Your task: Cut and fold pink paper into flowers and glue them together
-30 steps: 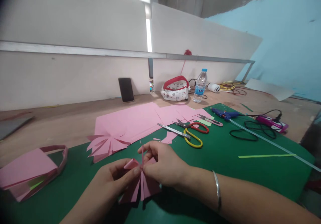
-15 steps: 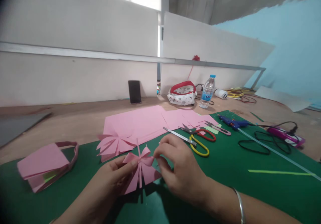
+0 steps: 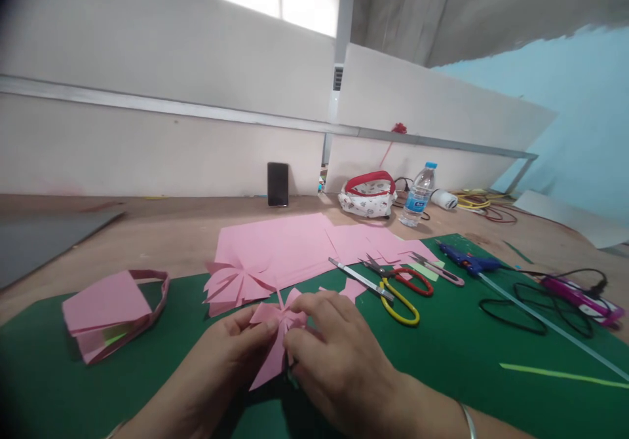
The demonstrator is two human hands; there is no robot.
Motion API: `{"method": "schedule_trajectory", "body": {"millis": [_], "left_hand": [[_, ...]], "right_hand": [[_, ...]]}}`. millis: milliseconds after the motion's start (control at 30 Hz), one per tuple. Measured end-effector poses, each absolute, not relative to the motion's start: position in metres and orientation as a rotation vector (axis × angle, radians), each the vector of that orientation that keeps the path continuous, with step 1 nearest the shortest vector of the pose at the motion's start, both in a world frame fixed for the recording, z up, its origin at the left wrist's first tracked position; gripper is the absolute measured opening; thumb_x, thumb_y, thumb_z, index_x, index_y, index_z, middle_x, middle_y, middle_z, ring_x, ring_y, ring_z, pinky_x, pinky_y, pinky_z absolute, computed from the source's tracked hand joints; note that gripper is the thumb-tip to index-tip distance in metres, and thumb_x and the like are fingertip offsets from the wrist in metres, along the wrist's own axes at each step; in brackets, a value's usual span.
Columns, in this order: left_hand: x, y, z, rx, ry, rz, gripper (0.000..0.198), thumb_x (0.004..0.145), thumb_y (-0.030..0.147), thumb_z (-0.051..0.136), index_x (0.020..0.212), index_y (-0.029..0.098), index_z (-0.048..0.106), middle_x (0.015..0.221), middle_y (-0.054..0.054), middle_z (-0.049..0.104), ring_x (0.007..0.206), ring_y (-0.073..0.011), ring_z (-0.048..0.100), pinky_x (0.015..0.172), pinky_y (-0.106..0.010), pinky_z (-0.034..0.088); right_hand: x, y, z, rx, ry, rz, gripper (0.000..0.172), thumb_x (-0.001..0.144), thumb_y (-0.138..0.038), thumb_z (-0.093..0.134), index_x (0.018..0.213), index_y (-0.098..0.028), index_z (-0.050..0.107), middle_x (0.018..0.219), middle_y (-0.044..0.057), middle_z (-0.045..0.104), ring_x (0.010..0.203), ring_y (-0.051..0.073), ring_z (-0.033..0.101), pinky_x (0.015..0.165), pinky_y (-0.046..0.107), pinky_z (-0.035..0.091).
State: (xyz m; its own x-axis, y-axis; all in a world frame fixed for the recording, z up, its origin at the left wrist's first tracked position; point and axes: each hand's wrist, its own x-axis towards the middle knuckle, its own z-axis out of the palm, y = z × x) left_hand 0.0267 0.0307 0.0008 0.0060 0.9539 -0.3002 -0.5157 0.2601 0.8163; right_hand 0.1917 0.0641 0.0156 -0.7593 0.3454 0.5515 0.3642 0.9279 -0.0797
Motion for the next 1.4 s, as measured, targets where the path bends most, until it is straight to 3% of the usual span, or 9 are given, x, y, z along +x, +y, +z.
{"method": "schedule_trajectory", "body": {"millis": [67,200,367,500,667,767,967,1100,1400], "left_hand": [[0.028,0.027,0.004,0.629,1.030,1.248,0.010,0.070,0.022,0.066,0.071,0.014,0.060,0.057,0.003,0.055,0.052,-0.0096,0.046,0.052,-0.021,0.034],[0.029,0.025,0.005,0.694,1.083,1.260,0.008,0.071,0.020,0.063,0.067,0.015,0.058,0.053,0.007,0.047,0.048,-0.0068,0.035,0.047,-0.019,0.027],[0.026,0.030,0.005,0.842,1.176,1.193,0.012,0.066,0.025,0.068,0.066,0.015,0.061,0.054,0.005,0.052,0.050,-0.0082,0.039,0.046,-0.019,0.028],[0.026,0.030,0.008,1.013,1.249,1.051,0.014,0.066,0.027,0.067,0.068,0.014,0.064,0.057,0.003,0.055,0.053,-0.0102,0.043,0.048,-0.020,0.031],[0.029,0.026,0.009,1.185,1.246,0.899,0.017,0.072,0.030,0.058,0.067,0.015,0.063,0.051,0.006,0.046,0.049,-0.0096,0.037,0.045,-0.020,0.027],[0.032,0.024,0.010,1.233,1.262,0.878,0.023,0.074,0.034,0.055,0.061,0.016,0.058,0.051,0.006,0.041,0.048,-0.0095,0.033,0.044,-0.020,0.024],[0.035,0.024,0.011,1.040,1.315,0.931,0.031,0.071,0.037,0.058,0.047,0.019,0.049,0.046,0.006,0.039,0.044,-0.0094,0.028,0.041,-0.021,0.019],[0.033,0.026,0.001,0.982,1.276,0.985,0.028,0.070,0.038,0.059,0.051,0.018,0.054,0.046,0.004,0.042,0.044,-0.0095,0.030,0.041,-0.021,0.019],[0.032,0.028,-0.007,0.964,1.233,1.056,0.027,0.071,0.036,0.056,0.052,0.017,0.053,0.048,0.004,0.044,0.045,-0.0093,0.034,0.042,-0.020,0.022]], "right_hand": [[0.189,0.064,0.015,-0.501,-2.452,-0.043,0.010,0.079,-0.007,0.052,0.081,-0.015,0.059,0.105,0.011,0.057,0.097,0.022,0.052,0.082,0.036,0.044],[0.187,0.064,0.015,-0.477,-2.386,-0.009,0.014,0.080,-0.003,0.050,0.077,-0.014,0.058,0.096,0.009,0.059,0.089,0.018,0.054,0.078,0.034,0.045],[0.190,0.062,0.020,-0.519,-2.325,0.244,0.008,0.083,-0.012,0.054,0.086,-0.016,0.060,0.096,0.008,0.059,0.089,0.018,0.054,0.079,0.033,0.045],[0.194,0.065,0.024,-0.788,-2.189,0.469,0.016,0.083,-0.016,0.057,0.099,-0.017,0.059,0.100,0.008,0.057,0.094,0.018,0.052,0.082,0.032,0.044],[0.192,0.068,0.027,-0.932,-2.156,0.788,0.010,0.078,-0.012,0.062,0.086,-0.018,0.062,0.096,0.004,0.057,0.090,0.015,0.055,0.076,0.027,0.046],[0.191,0.064,0.028,-0.851,-2.181,0.704,0.011,0.076,-0.006,0.060,0.076,-0.017,0.061,0.095,0.005,0.056,0.093,0.015,0.055,0.082,0.029,0.045],[0.191,0.055,0.025,-0.639,-2.277,0.358,0.014,0.078,-0.006,0.057,0.082,-0.016,0.066,0.097,0.008,0.053,0.090,0.018,0.053,0.076,0.031,0.047],[0.188,0.054,0.023,-0.562,-2.309,0.136,0.021,0.080,-0.002,0.051,0.076,-0.016,0.066,0.096,0.009,0.053,0.088,0.019,0.052,0.076,0.035,0.047],[0.187,0.059,0.017,-0.539,-2.358,0.041,0.026,0.078,0.002,0.050,0.076,-0.018,0.067,0.103,0.008,0.050,0.092,0.019,0.052,0.078,0.035,0.047]]}}
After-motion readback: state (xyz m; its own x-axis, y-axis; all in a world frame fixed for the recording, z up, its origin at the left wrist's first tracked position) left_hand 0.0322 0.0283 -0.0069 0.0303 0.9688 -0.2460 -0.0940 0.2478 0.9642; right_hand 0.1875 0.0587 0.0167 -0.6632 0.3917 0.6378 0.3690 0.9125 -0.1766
